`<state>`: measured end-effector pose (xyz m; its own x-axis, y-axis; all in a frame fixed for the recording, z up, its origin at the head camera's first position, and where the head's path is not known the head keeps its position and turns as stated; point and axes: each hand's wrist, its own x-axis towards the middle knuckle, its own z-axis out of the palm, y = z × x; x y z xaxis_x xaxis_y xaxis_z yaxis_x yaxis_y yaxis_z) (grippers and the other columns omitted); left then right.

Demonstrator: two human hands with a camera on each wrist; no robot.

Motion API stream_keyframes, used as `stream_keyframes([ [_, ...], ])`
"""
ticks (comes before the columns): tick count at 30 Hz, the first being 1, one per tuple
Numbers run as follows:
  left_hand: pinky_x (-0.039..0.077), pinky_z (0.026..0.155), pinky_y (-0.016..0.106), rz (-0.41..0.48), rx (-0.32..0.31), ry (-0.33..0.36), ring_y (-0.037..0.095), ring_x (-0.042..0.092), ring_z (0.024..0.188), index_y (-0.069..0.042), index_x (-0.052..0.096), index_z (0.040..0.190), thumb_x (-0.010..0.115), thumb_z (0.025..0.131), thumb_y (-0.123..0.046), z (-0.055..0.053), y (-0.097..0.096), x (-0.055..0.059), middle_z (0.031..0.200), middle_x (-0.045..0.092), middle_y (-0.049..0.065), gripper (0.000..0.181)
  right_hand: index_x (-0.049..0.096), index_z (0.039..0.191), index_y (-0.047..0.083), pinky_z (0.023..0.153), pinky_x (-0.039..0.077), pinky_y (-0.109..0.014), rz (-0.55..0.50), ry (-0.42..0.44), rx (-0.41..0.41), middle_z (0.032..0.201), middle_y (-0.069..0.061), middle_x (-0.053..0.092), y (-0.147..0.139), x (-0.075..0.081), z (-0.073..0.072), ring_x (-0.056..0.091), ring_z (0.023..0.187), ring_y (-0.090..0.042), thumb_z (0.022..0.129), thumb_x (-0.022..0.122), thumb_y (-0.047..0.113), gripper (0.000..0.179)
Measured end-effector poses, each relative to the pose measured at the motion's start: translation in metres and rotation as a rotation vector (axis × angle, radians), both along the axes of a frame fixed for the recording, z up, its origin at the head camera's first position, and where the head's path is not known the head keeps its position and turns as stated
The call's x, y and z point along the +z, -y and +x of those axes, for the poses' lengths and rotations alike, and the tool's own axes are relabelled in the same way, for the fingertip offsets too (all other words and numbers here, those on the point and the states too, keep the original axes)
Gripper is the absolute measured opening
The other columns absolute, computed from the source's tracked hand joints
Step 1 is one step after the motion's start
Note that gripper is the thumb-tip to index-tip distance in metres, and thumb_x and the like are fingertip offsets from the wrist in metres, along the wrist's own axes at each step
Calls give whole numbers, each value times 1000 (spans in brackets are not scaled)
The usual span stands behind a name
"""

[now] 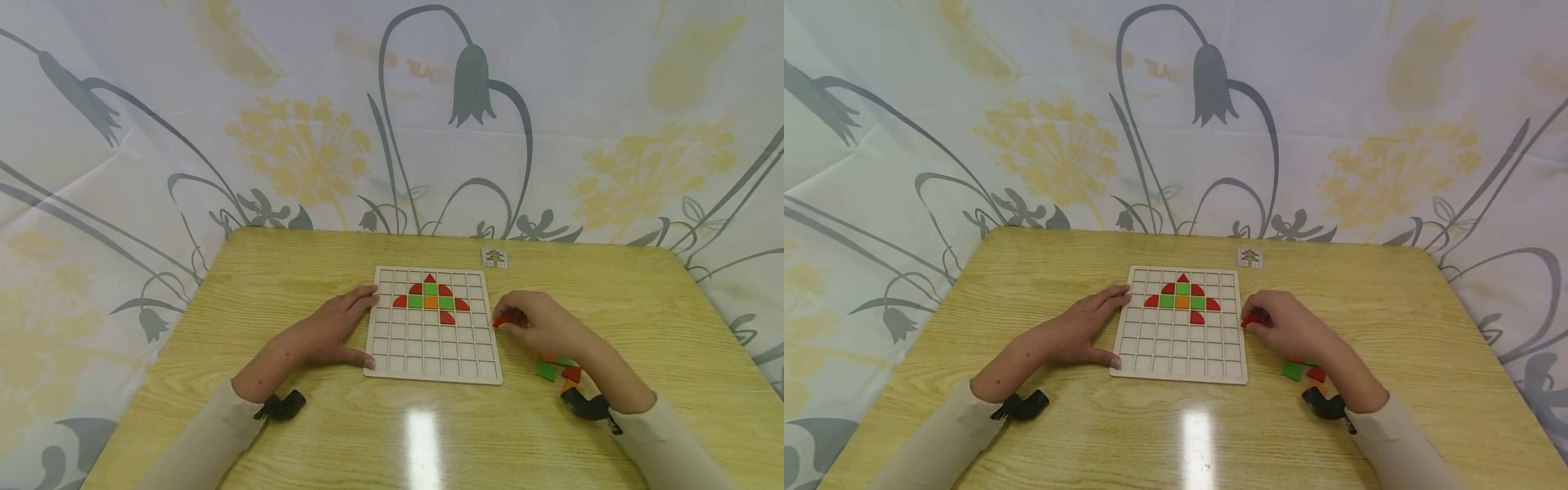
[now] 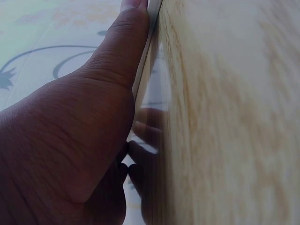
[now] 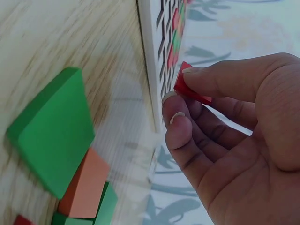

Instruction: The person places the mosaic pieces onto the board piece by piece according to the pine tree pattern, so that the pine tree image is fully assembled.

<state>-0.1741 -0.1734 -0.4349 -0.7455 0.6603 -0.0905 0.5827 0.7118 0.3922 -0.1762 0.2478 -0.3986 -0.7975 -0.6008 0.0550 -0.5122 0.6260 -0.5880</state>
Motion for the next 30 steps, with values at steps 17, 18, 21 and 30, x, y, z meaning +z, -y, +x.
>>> stream_keyframes([
  [17, 27, 128, 53, 6, -3, 0, 30, 17, 163, -7, 23, 169, 79, 83, -71, 1, -1, 1, 178, 13, 7, 121, 74, 100, 14, 72, 54, -29, 0, -7, -31, 91, 9, 70, 29, -2, -5, 63, 79, -7, 96, 77, 5, 11],
  [18, 27, 128, 52, 6, -2, -1, 30, 17, 163, -8, 23, 169, 78, 83, -71, 1, -1, 1, 178, 13, 7, 121, 74, 99, 14, 71, 54, -28, -3, -9, -35, 90, 8, 70, 32, -1, -5, 62, 78, -7, 96, 77, 5, 10],
  [21, 27, 128, 52, 5, 2, 0, 30, 18, 163, -9, 23, 170, 78, 82, -72, 1, -1, 1, 178, 12, 6, 121, 74, 98, 14, 69, 52, -27, -9, -4, -41, 88, 8, 69, 38, -3, -8, 61, 76, -9, 95, 77, 5, 10],
  [30, 28, 127, 52, 4, 6, 4, 30, 19, 162, -9, 23, 170, 78, 82, -72, 0, 0, -1, 178, 13, 6, 121, 73, 100, 10, 73, 55, -29, -57, 21, -23, 92, 5, 71, 55, -7, -11, 63, 81, -10, 96, 76, 1, 10],
])
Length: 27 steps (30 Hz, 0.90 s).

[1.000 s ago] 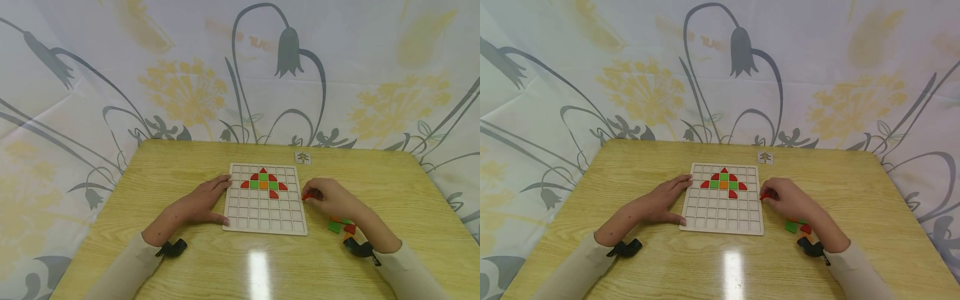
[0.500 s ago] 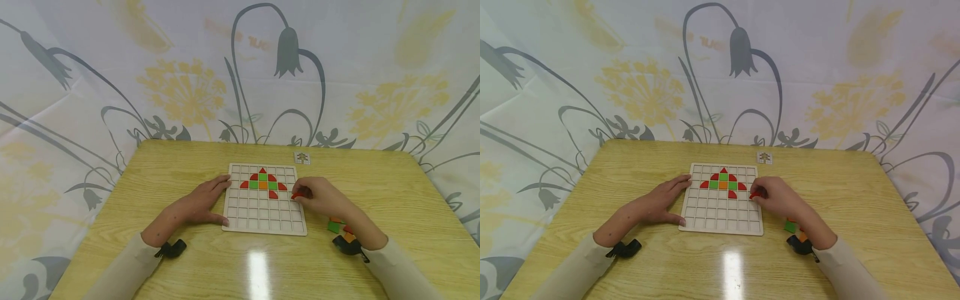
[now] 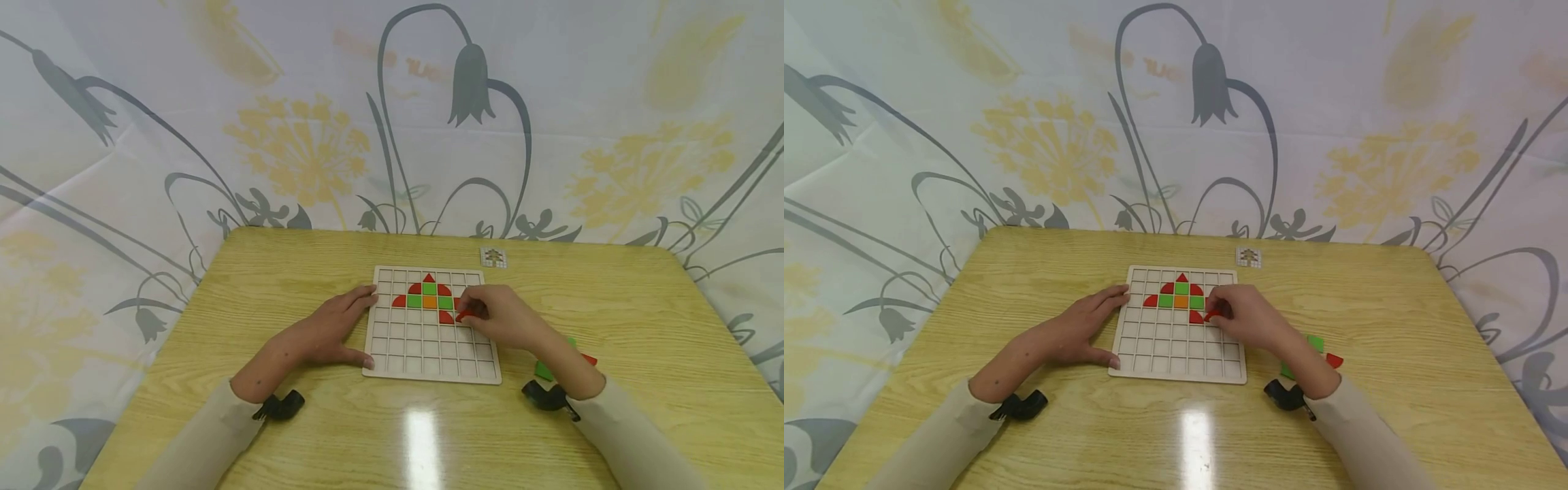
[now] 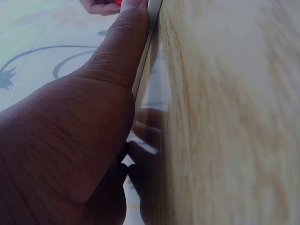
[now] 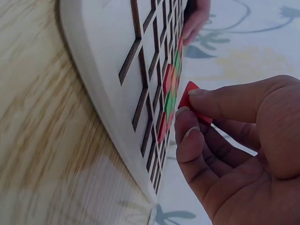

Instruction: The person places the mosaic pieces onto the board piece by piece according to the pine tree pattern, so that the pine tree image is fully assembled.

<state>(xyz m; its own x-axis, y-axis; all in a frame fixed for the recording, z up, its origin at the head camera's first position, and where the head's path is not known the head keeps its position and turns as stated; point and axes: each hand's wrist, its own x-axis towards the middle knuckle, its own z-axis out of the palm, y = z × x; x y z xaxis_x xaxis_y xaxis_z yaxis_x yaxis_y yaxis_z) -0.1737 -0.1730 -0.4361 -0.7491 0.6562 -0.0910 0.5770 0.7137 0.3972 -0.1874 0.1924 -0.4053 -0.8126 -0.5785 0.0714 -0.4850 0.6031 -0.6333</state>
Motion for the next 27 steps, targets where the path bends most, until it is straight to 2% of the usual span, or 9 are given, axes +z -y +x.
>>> stream_keyframes([
  [12, 27, 127, 54, 8, -17, -8, 30, 20, 162, -8, 23, 169, 78, 83, -71, 0, 1, 1, 178, 13, 7, 120, 73, 100, 7, 73, 53, -32, -12, 8, 18, 94, -1, 72, 23, -2, -5, 60, 80, -13, 99, 69, -2, 11],
  [27, 26, 127, 55, 15, -24, -5, 31, 20, 162, -7, 23, 169, 78, 84, -70, 0, 1, 3, 177, 13, 9, 119, 74, 100, 10, 74, 54, -33, -36, -1, 35, 90, 4, 72, 54, -7, -17, 63, 80, -9, 98, 70, -1, 11],
])
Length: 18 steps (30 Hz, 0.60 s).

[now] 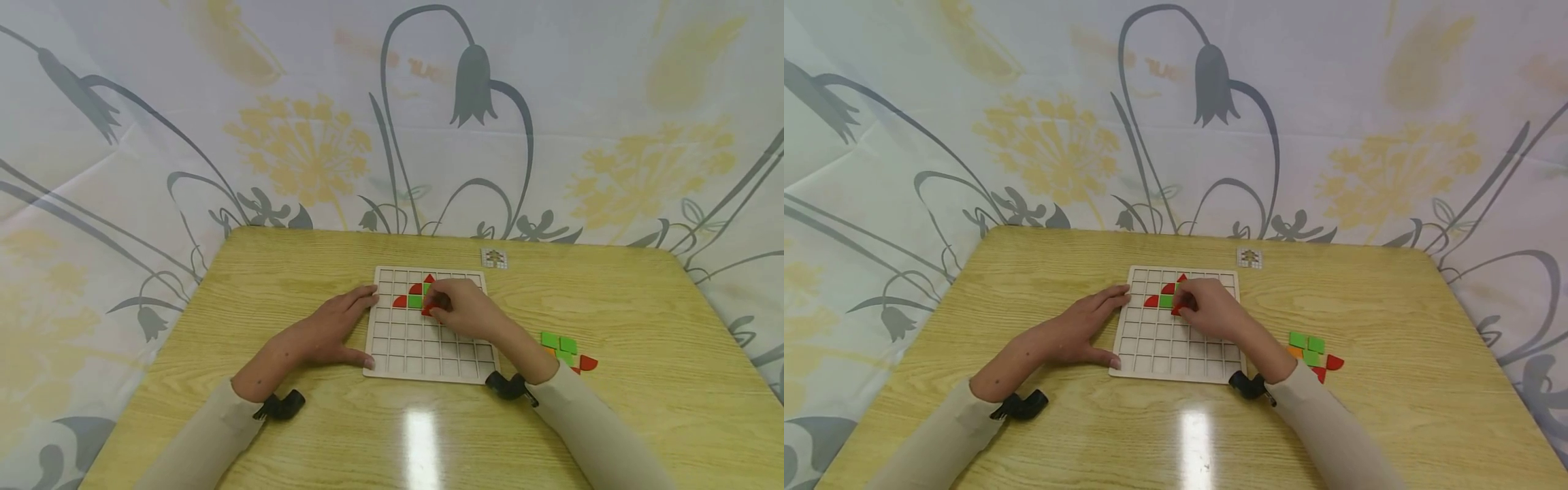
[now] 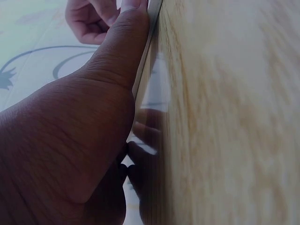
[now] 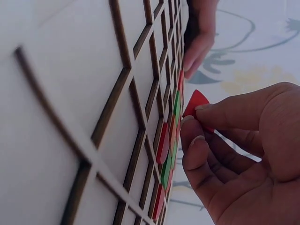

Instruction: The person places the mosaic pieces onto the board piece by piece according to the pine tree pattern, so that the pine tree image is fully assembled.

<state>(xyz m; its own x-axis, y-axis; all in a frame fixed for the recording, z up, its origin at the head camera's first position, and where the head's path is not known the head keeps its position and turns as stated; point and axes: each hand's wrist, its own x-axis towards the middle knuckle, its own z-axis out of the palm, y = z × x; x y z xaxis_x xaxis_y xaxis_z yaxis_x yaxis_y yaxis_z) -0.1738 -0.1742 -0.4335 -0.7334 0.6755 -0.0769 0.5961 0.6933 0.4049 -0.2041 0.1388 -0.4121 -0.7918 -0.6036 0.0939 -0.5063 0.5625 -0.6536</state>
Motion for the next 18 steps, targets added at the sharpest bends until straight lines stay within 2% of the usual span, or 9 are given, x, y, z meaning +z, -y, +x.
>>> stream_keyframes([
  [6, 27, 127, 55, -9, -2, -19, 32, 21, 161, -7, 24, 169, 77, 84, -72, -1, 0, -1, 177, 13, 10, 119, 76, 99, 9, 78, 56, -35, -11, 4, 18, 93, 2, 73, 11, 1, -1, 65, 83, -10, 97, 71, -1, 11],
  [18, 28, 126, 56, -5, -4, -26, 32, 22, 161, -7, 25, 168, 78, 84, -71, -1, 1, -2, 177, 15, 11, 119, 74, 99, 9, 71, 53, -31, 12, 6, 19, 86, 5, 69, 19, -4, 1, 61, 77, -9, 97, 75, 5, 5],
])
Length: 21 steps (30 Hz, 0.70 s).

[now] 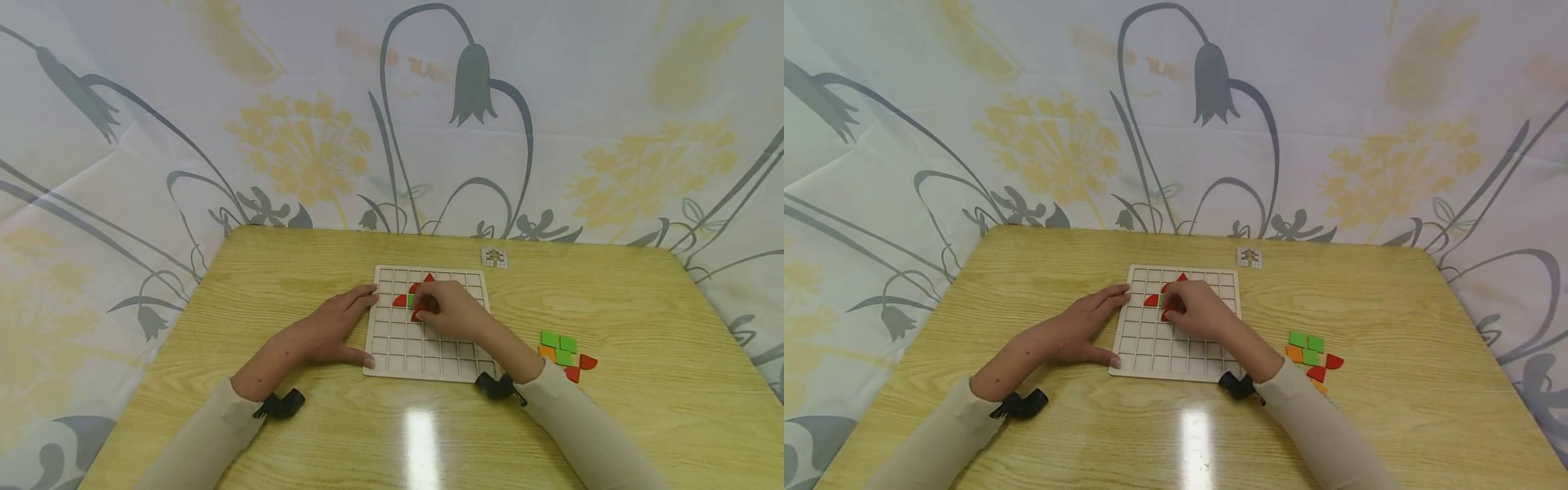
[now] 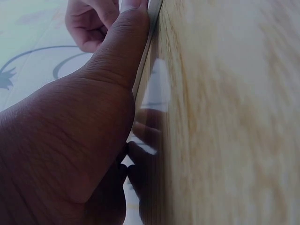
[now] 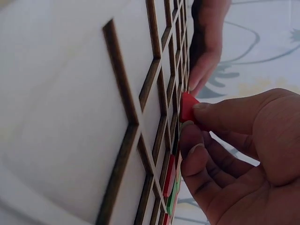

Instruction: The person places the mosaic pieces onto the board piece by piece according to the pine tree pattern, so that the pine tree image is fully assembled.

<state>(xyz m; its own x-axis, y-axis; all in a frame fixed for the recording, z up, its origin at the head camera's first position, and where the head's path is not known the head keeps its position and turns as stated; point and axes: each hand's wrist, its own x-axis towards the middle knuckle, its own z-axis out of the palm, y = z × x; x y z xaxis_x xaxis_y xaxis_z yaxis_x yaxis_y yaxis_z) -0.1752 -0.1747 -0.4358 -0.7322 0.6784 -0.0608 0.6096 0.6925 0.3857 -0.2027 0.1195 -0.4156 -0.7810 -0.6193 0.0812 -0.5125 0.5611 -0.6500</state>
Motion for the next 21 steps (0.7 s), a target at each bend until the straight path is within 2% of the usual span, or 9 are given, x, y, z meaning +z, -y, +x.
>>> stream_keyframes([
  [5, 29, 126, 56, 1, -1, 3, 33, 23, 161, -7, 25, 168, 78, 83, -72, 0, 0, 0, 177, 15, 11, 119, 75, 97, 10, 71, 53, -30, 27, -22, 1, 86, 5, 69, 1, -1, 0, 61, 77, -9, 97, 75, 4, 6],
  [12, 28, 126, 55, 3, -3, -1, 32, 21, 161, -6, 25, 168, 79, 83, -71, 0, -1, 1, 177, 15, 11, 120, 77, 95, 10, 72, 48, -32, 74, -93, -1, 94, -1, 63, 1, -1, 2, 53, 80, -14, 95, 77, 5, 6],
  [21, 27, 127, 55, 3, 8, 17, 31, 20, 162, -8, 24, 169, 77, 83, -73, 1, -1, 0, 177, 14, 8, 120, 76, 97, 7, 72, 53, -30, 53, -48, -19, 88, 4, 67, 3, -1, 0, 61, 78, -8, 96, 78, 9, 3],
])
